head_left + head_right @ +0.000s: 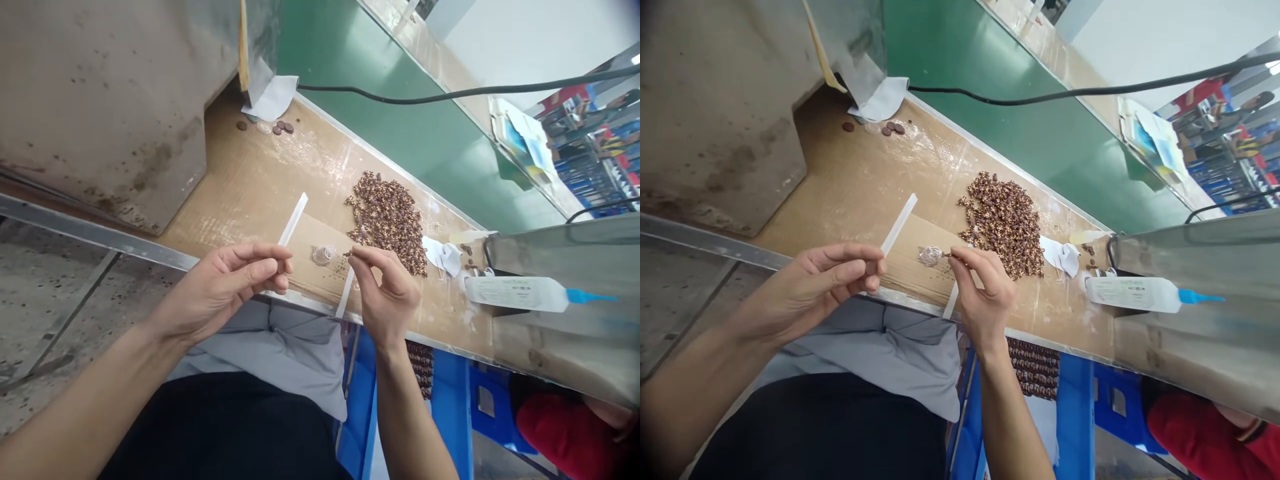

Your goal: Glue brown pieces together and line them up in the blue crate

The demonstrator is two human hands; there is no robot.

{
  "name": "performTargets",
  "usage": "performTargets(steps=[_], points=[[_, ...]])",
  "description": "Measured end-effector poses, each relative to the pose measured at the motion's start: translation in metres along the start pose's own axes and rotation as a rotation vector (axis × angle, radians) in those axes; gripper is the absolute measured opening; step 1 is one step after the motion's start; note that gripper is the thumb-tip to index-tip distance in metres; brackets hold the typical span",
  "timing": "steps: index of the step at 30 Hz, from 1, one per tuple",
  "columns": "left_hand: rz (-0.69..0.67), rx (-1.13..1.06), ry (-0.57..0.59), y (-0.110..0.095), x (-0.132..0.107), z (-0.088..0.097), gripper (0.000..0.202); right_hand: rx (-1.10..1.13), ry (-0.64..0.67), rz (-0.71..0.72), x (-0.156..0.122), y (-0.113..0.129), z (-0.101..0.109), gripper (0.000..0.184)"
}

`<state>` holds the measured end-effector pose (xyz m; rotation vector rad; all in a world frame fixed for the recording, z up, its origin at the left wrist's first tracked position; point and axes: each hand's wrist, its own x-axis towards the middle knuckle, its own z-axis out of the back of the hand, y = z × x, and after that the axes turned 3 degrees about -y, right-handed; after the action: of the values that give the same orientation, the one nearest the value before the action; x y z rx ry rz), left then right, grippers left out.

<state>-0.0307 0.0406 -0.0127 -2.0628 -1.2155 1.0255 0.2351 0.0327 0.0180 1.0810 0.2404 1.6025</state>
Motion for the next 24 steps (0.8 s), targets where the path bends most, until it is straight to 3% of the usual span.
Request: performTargets(steps=[4, 11, 24], points=[[-0.018, -0.004, -0.036, 0.005, -0.002, 0.001, 0.02, -0.071, 0.045, 0.123, 0.005, 0.002, -0.009, 0.017], [-0.012, -0.046, -0.012, 0.005, -0.003, 0.0, 0.017, -0.147, 0.091, 0.205, 0.002, -0.002, -0.014, 0.021], [0.005, -0.112, 0.02, 0.004, -0.003, 0.002, 0.019, -0.187, 0.08, 0.264, 0.001, -0.003, -0.015, 0.026]])
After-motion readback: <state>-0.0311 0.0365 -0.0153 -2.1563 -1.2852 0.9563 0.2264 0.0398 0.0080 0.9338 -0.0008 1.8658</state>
